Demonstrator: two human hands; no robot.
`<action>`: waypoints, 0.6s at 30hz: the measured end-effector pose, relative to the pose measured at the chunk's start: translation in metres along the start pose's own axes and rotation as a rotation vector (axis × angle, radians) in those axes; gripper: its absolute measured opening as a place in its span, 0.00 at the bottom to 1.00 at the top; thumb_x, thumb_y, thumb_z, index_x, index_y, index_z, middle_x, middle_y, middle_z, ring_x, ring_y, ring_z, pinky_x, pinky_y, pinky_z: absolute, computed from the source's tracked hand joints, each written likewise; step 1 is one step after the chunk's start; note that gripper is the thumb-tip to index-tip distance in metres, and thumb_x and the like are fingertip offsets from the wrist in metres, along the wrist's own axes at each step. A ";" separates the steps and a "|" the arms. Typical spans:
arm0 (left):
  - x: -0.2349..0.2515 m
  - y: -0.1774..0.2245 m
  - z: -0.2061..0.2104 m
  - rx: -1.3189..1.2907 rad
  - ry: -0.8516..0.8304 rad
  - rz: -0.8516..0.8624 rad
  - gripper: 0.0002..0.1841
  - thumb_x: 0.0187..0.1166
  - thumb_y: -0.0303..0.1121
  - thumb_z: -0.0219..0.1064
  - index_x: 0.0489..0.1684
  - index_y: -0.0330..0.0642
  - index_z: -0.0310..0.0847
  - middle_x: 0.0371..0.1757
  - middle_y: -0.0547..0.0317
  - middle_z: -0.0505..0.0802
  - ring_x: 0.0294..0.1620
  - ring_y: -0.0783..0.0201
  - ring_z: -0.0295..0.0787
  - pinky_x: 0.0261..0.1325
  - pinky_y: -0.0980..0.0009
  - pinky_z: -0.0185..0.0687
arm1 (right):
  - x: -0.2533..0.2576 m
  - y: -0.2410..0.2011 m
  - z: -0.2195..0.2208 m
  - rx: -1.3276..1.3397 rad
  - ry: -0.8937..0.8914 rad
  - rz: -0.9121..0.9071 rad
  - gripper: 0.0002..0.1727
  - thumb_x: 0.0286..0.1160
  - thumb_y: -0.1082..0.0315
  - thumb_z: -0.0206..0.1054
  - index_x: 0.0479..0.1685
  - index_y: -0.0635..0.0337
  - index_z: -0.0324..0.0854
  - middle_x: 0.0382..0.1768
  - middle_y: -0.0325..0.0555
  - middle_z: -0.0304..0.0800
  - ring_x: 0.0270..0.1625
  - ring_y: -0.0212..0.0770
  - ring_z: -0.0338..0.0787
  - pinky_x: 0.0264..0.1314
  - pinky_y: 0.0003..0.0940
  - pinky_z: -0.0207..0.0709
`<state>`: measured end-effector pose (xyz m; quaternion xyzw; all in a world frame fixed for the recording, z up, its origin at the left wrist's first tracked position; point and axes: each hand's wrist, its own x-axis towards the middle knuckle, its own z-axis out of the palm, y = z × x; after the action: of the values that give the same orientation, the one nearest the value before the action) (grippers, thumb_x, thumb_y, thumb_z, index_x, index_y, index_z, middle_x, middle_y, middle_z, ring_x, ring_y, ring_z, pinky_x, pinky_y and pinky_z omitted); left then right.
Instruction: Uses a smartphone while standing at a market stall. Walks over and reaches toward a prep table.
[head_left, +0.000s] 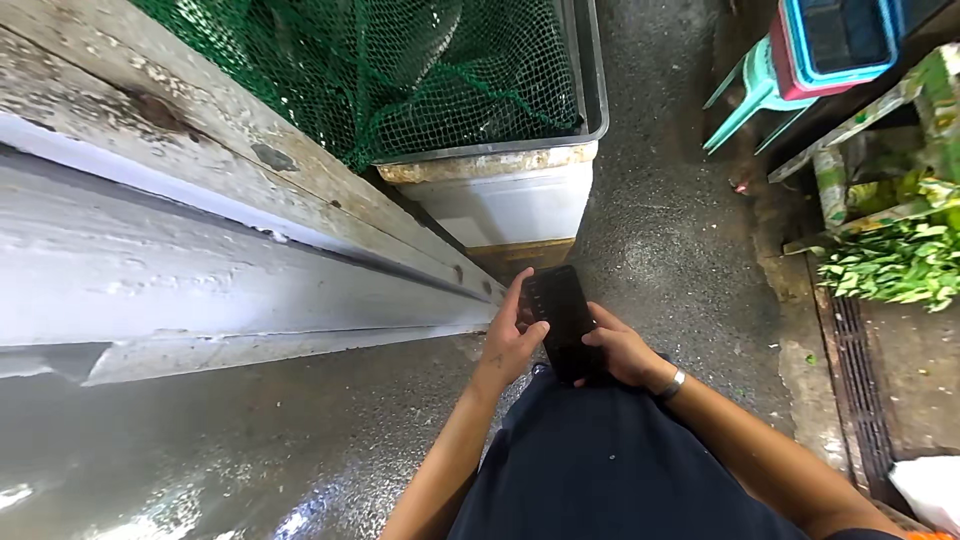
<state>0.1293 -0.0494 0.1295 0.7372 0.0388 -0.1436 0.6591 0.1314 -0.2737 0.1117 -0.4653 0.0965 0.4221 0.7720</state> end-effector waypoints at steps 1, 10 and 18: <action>-0.001 0.000 0.001 0.005 0.008 -0.003 0.43 0.74 0.29 0.66 0.93 0.67 0.55 0.65 0.55 0.89 0.54 0.59 0.91 0.53 0.59 0.90 | -0.001 0.000 0.000 -0.003 0.000 -0.002 0.27 0.81 0.70 0.50 0.80 0.46 0.66 0.60 0.59 0.88 0.54 0.62 0.94 0.40 0.64 0.91; -0.004 0.006 0.013 0.031 0.163 0.011 0.35 0.77 0.29 0.62 0.88 0.61 0.64 0.62 0.55 0.91 0.53 0.60 0.92 0.52 0.57 0.91 | -0.003 0.000 0.003 -0.010 -0.039 -0.004 0.30 0.77 0.73 0.54 0.81 0.47 0.65 0.61 0.61 0.88 0.54 0.63 0.94 0.41 0.64 0.91; -0.005 0.009 0.014 -0.018 0.251 0.021 0.27 0.80 0.30 0.61 0.81 0.52 0.71 0.58 0.54 0.92 0.50 0.61 0.92 0.51 0.60 0.90 | -0.002 0.000 0.004 -0.043 -0.116 -0.015 0.35 0.71 0.78 0.57 0.83 0.48 0.61 0.63 0.61 0.87 0.56 0.63 0.93 0.44 0.65 0.92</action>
<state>0.1248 -0.0636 0.1381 0.7438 0.1143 -0.0429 0.6572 0.1290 -0.2711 0.1145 -0.4572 0.0390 0.4445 0.7693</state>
